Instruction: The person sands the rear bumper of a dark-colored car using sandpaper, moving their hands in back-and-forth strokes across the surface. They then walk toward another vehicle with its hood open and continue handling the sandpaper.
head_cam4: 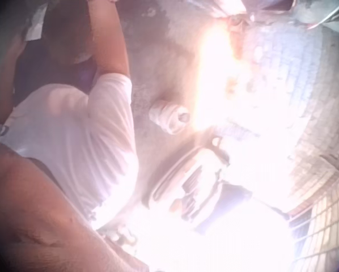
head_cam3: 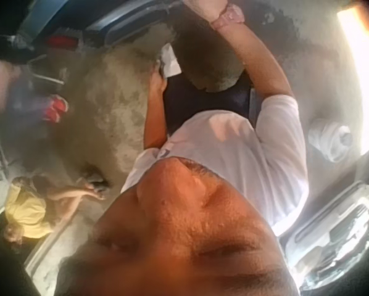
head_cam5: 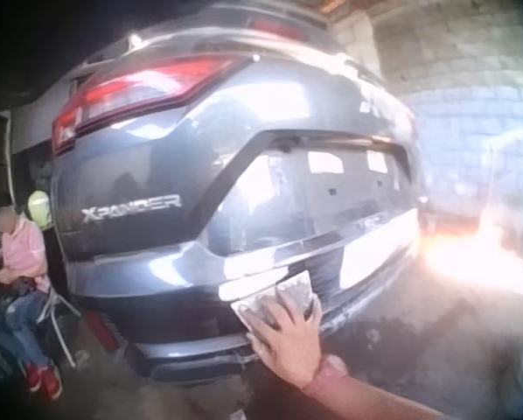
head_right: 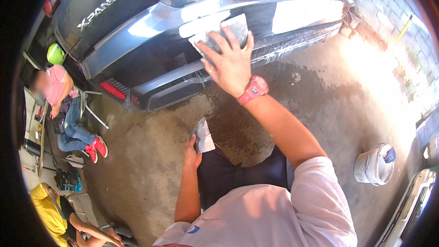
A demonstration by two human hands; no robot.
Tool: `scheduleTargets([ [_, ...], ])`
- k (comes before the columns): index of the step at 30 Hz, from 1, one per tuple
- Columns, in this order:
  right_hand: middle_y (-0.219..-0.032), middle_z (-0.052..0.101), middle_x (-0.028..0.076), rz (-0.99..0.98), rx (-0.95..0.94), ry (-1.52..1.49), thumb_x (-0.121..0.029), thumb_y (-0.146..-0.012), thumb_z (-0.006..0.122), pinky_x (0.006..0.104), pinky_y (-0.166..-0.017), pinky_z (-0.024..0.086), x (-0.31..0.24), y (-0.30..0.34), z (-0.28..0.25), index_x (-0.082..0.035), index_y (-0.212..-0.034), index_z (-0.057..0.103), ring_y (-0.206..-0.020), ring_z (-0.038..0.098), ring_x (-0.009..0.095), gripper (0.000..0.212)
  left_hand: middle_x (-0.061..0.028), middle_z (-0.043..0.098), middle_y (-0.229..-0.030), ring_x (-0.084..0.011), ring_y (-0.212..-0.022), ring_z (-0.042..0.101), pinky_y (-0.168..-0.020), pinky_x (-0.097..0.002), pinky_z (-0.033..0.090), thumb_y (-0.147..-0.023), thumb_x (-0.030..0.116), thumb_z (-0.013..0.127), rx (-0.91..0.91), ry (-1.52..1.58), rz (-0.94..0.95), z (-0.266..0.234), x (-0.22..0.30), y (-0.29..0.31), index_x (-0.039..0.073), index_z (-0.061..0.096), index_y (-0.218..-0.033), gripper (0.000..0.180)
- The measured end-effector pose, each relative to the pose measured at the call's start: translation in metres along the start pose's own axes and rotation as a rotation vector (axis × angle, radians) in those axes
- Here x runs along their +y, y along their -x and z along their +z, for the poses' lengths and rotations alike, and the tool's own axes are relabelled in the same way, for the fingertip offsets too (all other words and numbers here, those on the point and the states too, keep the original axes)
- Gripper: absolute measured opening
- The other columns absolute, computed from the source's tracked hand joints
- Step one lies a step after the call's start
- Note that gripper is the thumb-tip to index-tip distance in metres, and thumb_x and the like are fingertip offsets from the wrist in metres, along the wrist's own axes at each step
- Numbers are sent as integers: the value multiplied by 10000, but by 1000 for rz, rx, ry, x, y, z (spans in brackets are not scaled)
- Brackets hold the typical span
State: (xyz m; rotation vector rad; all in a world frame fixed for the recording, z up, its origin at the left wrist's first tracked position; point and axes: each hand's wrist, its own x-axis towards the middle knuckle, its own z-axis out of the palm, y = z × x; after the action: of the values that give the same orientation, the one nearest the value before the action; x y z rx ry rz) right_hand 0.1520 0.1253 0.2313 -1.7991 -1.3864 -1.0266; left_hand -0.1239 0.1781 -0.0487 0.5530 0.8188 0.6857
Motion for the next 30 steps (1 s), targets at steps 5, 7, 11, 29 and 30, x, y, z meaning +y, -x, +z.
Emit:
scheduleTargets([
  [5, -1560, 588, -48, -245, -77, 85, -251, -897, 846, 775, -1212, 244, 18, -39, -21, -381, -1446, 707, -1566, 435, 268, 581, -144, 627, -1516, -276, -1321, 676, -1069, -415, 607, -1094, 261, 730, -39, 42, -21, -3, -2, -2, 5, 470, -1601, 625],
  [7, -1528, 586, -57, -336, -82, 115, -249, -867, 867, 810, -1190, 272, 18, -56, -22, -360, -1424, 709, -1558, 434, 253, 589, -143, 628, -1514, -277, -1325, 675, -1069, -420, 608, -1093, 258, 732, -19, 42, -27, -2, -2, -1, 8, 469, -1601, 624],
  [11, -1514, 584, -93, -460, -111, 173, -269, -830, 892, 814, -1198, 289, 24, -76, -22, -351, -1403, 716, -1562, 427, 201, 605, -137, 634, -1512, -276, -1328, 675, -1067, -421, 610, -1095, 260, 729, 6, 36, -38, 2, 1, 0, 20, 470, -1605, 620],
  [29, -1577, 590, -73, -318, -206, 171, -263, -859, 878, 757, -1255, 233, 92, -30, -38, -371, -1411, 742, -1590, 424, 224, 579, -176, 581, -1576, -289, -1364, 657, -1119, -433, 591, -1107, 235, 705, -3, 49, -26, 2, 5, 7, -8, 402, -1655, 672],
  [30, -1570, 592, -69, -219, -211, 164, -269, -878, 857, 762, -1236, 259, 89, -27, -42, -366, -1404, 747, -1574, 442, 231, 546, -175, 586, -1570, -290, -1361, 660, -1120, -435, 591, -1106, 238, 706, 31, 49, -20, 1, 5, 8, -10, 408, -1650, 668],
])
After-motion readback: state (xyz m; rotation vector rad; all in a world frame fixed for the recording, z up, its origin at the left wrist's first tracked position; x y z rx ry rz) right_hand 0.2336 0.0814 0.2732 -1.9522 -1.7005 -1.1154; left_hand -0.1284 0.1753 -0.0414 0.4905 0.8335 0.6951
